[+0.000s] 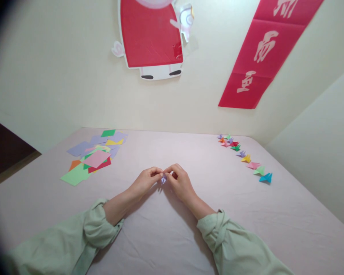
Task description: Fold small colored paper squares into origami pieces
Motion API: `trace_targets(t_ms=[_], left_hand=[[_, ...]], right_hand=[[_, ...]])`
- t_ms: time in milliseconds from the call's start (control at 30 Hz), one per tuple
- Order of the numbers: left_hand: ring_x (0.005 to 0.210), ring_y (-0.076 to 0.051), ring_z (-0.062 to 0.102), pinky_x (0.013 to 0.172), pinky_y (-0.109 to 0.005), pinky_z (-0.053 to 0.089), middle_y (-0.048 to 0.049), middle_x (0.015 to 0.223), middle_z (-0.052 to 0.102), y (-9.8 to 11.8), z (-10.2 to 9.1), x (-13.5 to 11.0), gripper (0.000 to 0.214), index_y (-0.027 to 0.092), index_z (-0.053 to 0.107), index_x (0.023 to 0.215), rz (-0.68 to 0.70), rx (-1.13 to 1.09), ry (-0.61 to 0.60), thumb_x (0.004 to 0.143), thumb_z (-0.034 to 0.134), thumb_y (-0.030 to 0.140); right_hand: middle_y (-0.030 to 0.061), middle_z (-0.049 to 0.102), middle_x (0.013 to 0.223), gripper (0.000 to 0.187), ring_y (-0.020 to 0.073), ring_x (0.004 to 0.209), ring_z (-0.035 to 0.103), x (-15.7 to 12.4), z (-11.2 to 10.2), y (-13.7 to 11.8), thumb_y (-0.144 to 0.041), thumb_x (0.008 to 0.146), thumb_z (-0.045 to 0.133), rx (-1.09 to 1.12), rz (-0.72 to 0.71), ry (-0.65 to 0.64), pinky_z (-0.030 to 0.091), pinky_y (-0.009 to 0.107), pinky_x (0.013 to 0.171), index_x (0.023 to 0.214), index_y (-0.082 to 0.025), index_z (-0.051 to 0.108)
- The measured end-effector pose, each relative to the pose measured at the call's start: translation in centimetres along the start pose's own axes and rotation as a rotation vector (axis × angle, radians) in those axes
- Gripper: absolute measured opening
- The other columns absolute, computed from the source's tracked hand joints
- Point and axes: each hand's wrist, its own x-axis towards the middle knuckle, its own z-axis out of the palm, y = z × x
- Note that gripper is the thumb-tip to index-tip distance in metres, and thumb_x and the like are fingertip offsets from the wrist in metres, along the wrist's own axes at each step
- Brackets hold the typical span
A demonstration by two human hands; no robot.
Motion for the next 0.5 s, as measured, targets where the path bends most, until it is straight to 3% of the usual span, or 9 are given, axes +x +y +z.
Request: trace_targets(t_ms=[233,500], left_hand=[[0.069,-0.016,0.056,0.066,-0.026,0.042,-0.0037,0.071,0.064,-0.01,-0.14,-0.05,0.015,0.015,0.066,0.07,0.01,0.022,0.024,0.07,0.063,0.03],[0.059,-0.012,0.051,0.059,-0.023,0.039,-0.0012,0.06,0.059,-0.48,-0.71,0.79,0.021,0.014,0.06,0.062,-0.114,-0.22,0.109,0.068,0.066,0.034]], right_hand=[[-0.0012,0.061,0.074,0.016,0.0115,0.057,0.05,0.22,0.02,0.65,-0.032,0.085,0.055,0.166,0.161,-0.009,0.04,0.024,0.054,0.089,-0.018,0.063],[-0.0004,0.054,0.08,0.008,0.0123,0.059,0.045,-0.22,-0.34,0.5,-0.022,0.086,0.049,-0.022,0.021,0.024,0.038,0.026,0.057,0.09,-0.021,0.057]])
